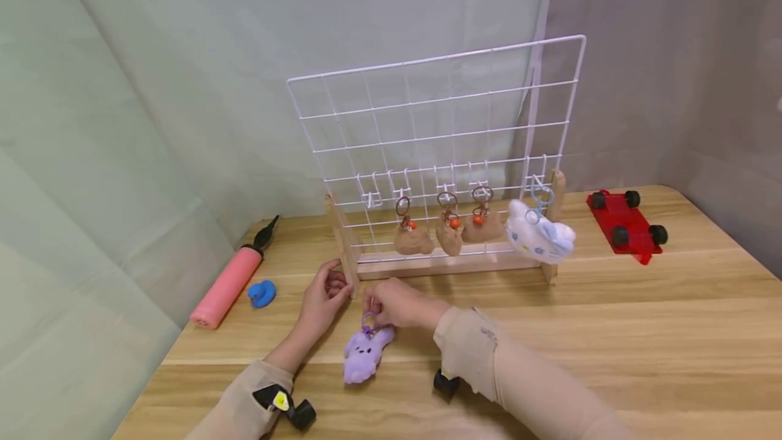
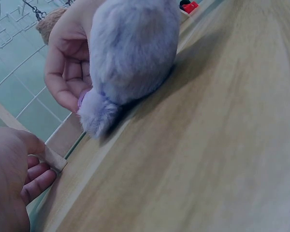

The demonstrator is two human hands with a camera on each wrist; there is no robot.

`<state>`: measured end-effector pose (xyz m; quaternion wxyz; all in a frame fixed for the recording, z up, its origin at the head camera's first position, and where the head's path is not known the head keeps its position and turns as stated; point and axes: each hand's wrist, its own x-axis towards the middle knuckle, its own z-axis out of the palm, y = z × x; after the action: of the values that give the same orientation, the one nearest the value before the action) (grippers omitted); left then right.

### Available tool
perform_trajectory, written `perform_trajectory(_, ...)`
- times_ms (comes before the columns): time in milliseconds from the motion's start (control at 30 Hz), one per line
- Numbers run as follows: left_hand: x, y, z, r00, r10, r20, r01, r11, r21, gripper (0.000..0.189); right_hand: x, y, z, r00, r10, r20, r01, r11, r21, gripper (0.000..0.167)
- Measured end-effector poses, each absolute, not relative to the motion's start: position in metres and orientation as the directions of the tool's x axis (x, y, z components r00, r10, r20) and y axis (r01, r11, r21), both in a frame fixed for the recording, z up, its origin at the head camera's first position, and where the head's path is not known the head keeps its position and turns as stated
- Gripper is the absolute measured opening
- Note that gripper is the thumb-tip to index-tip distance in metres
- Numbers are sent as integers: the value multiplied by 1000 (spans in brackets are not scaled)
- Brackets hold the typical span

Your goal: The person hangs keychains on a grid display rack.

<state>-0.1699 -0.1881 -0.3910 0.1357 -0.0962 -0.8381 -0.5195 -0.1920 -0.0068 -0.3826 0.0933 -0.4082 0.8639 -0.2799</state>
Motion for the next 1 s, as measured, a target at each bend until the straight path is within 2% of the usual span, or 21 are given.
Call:
perform_trajectory(500, -171, -190, -397, -933, 40, 359, 336, 462, 821, 46, -188, 2, -367, -642, -762, 83, -645, 478, -597, 3)
perform_trajectory(733, -171, -189, -394, -930, 38, 366, 339, 473, 813, 46, -184, 5, -352, -645, -755, 115, -659, 473, -585, 7)
perform_trajectory(1000, -171, -189, -393, -936, 32, 349, 326, 449, 832, 47, -180, 10, -336, -619, -772, 142, -691, 449, -566, 6)
